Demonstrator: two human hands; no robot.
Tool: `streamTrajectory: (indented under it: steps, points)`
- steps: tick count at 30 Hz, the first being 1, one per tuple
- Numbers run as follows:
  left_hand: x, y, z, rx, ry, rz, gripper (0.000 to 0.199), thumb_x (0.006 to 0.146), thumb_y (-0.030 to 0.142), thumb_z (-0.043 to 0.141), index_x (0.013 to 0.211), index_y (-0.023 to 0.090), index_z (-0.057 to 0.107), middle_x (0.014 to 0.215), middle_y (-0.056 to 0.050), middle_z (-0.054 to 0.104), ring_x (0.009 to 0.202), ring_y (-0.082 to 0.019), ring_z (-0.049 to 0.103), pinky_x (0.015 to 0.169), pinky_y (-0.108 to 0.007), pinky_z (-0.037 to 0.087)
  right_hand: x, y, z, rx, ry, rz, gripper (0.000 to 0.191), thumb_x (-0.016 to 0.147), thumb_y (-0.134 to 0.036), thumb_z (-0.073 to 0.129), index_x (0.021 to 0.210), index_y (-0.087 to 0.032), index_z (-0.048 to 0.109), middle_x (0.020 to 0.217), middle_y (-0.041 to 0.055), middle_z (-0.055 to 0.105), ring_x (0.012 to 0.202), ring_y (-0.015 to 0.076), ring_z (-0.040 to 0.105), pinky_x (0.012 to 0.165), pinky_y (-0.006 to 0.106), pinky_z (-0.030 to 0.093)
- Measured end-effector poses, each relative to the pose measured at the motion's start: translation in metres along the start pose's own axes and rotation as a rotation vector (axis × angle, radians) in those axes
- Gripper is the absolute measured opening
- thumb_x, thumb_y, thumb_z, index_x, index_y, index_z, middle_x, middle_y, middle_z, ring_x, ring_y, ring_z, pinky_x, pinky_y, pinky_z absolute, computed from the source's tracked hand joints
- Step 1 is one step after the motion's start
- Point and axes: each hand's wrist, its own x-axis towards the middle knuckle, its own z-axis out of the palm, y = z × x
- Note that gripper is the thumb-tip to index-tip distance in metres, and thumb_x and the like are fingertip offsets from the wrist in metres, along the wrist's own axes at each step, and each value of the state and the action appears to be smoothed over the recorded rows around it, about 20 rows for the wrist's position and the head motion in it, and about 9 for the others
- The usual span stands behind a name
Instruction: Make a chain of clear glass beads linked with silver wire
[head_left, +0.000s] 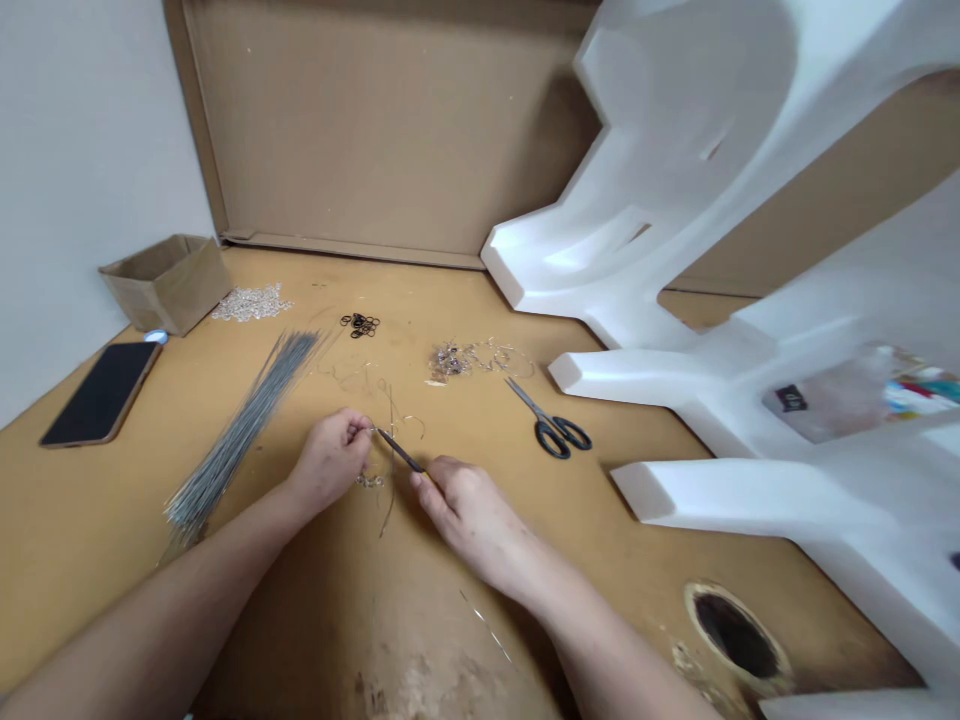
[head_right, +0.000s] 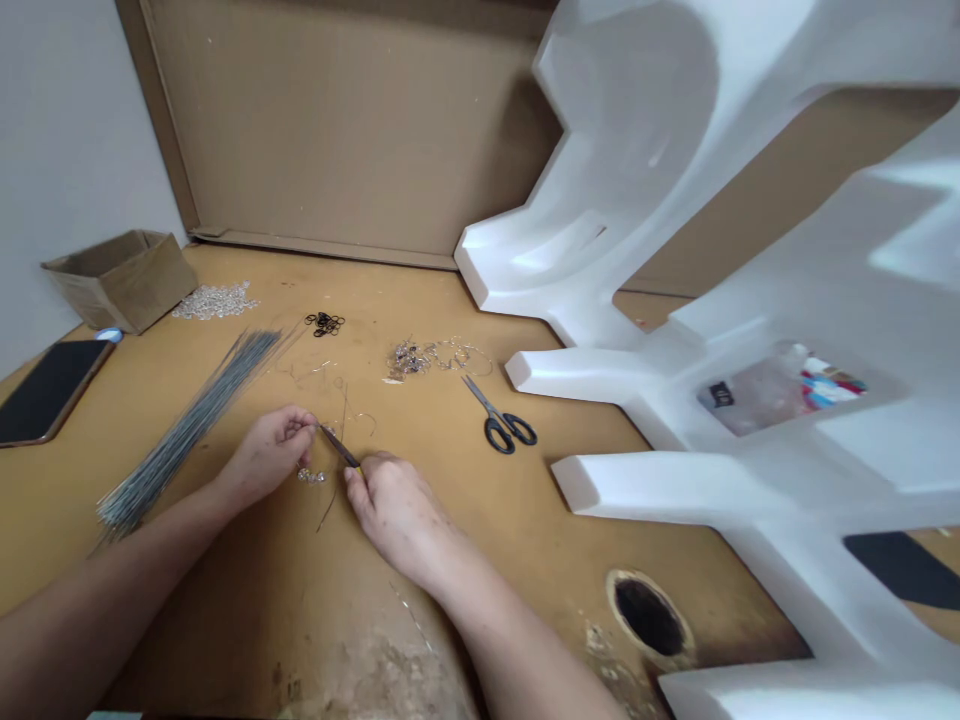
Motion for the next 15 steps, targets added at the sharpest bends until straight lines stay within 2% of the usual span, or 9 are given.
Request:
streamTrajectory:
  steps: [3, 10, 15]
  points:
    - [0.0014, 0.0025, -0.0021, -0.067, -0.037, -0.072, 0.006, 0.065, 0.015, 0.047, 0.06, 0.018, 0.048, 0.037, 0.007, 0.046, 0.038, -0.009, 0.045, 0.042, -0.019, 0.034, -0.0019, 0.0005, -0.0053, -0.046, 0.023, -0.042, 0.031, 0.087, -0.025, 0.032, 0.069, -0.015, 0.055, 0.067, 0.0055, 0.056, 0.06, 0.0133, 0.051, 0.058, 0.025, 0.035]
    - [0.0065, -0.003, -0.0032, -0.139, -0.11, -0.094, 0.007, 0.066, 0.016, 0.046, 0.059, 0.018, 0.046, 0.037, 0.008, 0.044, 0.035, -0.008, 0.044, 0.041, -0.019, 0.034, -0.002, 0.004, -0.0015, -0.274, 0.155, -0.149, 0.025, 0.084, -0.025, 0.038, 0.072, -0.014, 0.057, 0.077, 0.0087, 0.055, 0.071, 0.0175, 0.05, 0.065, 0.03, 0.038]
    - [0.0058, 0.0002, -0.0056, -0.102, -0.123, -0.119, 0.008, 0.066, 0.015, 0.046, 0.058, 0.018, 0.047, 0.035, 0.008, 0.042, 0.034, -0.008, 0.041, 0.04, -0.018, 0.032, -0.0023, 0.0055, -0.0014, -0.353, 0.253, -0.227, 0.023, 0.082, -0.022, 0.041, 0.068, -0.014, 0.057, 0.076, 0.0097, 0.054, 0.072, 0.0189, 0.047, 0.065, 0.031, 0.038]
